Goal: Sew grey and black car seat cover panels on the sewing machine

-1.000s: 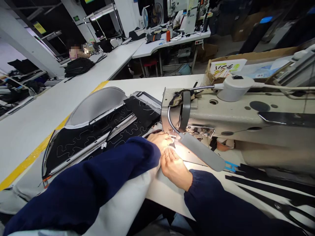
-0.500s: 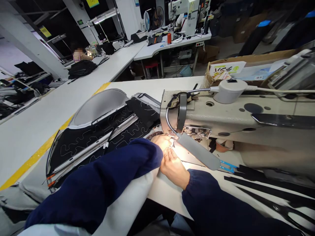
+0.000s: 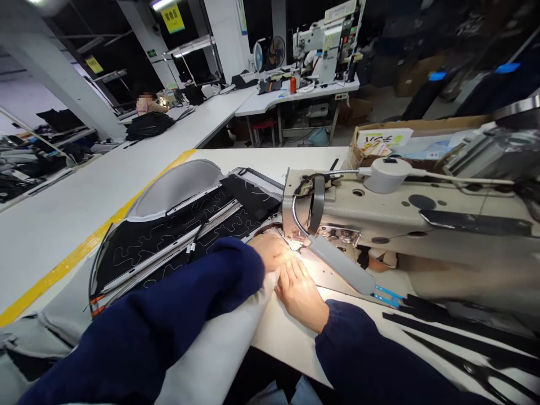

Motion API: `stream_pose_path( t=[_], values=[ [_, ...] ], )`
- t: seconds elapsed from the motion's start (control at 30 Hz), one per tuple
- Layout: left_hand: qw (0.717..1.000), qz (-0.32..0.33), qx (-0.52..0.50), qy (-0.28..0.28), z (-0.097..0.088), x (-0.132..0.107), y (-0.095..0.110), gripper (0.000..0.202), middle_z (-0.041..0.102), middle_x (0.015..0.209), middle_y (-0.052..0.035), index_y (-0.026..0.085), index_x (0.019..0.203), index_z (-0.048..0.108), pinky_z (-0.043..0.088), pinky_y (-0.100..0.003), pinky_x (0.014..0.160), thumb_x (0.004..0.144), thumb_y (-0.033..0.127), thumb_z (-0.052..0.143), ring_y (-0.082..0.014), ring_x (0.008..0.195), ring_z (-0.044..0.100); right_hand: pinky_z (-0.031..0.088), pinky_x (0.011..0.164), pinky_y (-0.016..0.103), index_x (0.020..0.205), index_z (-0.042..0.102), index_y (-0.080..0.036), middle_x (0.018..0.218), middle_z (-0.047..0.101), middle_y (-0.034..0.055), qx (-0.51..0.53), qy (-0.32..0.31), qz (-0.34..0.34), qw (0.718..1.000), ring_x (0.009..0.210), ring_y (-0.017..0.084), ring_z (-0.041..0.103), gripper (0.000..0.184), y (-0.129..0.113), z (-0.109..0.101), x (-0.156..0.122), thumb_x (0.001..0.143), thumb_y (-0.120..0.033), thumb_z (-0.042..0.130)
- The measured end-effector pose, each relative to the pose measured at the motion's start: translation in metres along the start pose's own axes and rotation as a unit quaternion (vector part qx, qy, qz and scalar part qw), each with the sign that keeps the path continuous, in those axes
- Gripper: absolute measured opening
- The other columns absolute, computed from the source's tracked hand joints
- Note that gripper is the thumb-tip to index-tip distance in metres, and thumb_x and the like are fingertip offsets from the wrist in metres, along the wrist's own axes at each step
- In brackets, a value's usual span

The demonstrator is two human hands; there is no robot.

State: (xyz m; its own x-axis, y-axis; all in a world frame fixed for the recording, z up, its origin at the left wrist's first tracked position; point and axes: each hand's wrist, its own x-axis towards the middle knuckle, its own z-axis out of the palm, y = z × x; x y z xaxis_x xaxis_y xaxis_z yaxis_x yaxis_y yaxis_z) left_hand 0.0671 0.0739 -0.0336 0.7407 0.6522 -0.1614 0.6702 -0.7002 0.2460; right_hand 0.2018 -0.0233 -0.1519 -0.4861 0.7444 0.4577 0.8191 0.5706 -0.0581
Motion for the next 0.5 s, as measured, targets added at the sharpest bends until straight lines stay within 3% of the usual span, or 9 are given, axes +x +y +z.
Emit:
stream_pose_path(
  t=[0.07,0.13,0.2,0.27,0.37,0.5],
  values=[
    [0.987,-0.084,0.055,0.122,-0.016,-0.024,-0.025,0.029,0.062,0.117,-0.0048,0.021,0.103,0.067,0.039,-0.033,0.101,0.092,0.027,0.042,-0.0197,0.111,0.053,0.041,0.103,0.053,0.129,0.045,0.008,0.134,0.045,0.0327,-0.004,0.007,0.000,1.000,0.130,0.041,0.038,0.054,0.001,0.003,-0.003,0.089,-0.027,0.048],
    [0.934,-0.254,0.126,0.216,-0.019,-0.051,-0.059,0.043,0.050,0.133,-0.0104,0.023,0.124,0.057,0.035,-0.046,0.103,0.087,0.044,0.052,-0.0297,0.121,0.043,0.044,0.101,0.052,0.133,0.041,0.007,0.137,0.042,0.0312,-0.011,0.019,-0.005,1.000,0.131,0.040,0.038,0.055,0.006,0.006,-0.006,0.090,-0.027,0.045],
    [0.879,-0.421,0.135,0.177,-0.009,-0.076,-0.094,0.065,0.043,0.137,-0.0157,0.024,0.134,0.047,0.036,-0.054,0.097,0.078,0.055,0.060,-0.0367,0.122,0.040,0.048,0.097,0.050,0.134,0.041,0.002,0.136,0.046,0.0276,-0.013,0.037,-0.016,0.999,0.128,0.036,0.044,0.050,0.014,0.004,-0.007,0.091,-0.023,0.041],
    [0.845,-0.512,0.099,0.115,0.007,-0.091,-0.121,0.062,0.046,0.130,-0.0181,0.021,0.131,0.047,0.040,-0.051,0.092,0.082,0.058,0.054,-0.0363,0.117,0.044,0.051,0.092,0.050,0.133,0.044,-0.005,0.130,0.054,0.0219,0.008,0.080,-0.037,0.996,0.120,0.032,0.052,0.044,0.020,-0.008,-0.006,0.091,-0.016,0.039],
    [0.833,-0.540,0.070,0.102,0.026,-0.095,-0.142,0.053,0.050,0.123,-0.0193,0.014,0.122,0.050,0.042,-0.045,0.089,0.088,0.055,0.043,-0.0344,0.114,0.047,0.049,0.094,0.048,0.133,0.047,-0.013,0.122,0.061,0.0147,0.097,0.151,-0.053,0.982,0.114,0.027,0.057,0.045,0.015,-0.044,0.006,0.088,-0.007,0.043],
    [0.851,-0.515,0.029,0.098,0.027,-0.094,-0.152,0.045,0.059,0.113,-0.0167,0.014,0.115,0.051,0.045,-0.039,0.083,0.093,0.050,0.036,-0.0301,0.105,0.056,0.041,0.104,0.048,0.138,0.042,-0.016,0.132,0.055,0.0128,0.194,0.193,-0.067,0.959,0.125,0.024,0.049,0.052,-0.018,-0.092,0.042,0.088,-0.003,0.043]
  ],
)
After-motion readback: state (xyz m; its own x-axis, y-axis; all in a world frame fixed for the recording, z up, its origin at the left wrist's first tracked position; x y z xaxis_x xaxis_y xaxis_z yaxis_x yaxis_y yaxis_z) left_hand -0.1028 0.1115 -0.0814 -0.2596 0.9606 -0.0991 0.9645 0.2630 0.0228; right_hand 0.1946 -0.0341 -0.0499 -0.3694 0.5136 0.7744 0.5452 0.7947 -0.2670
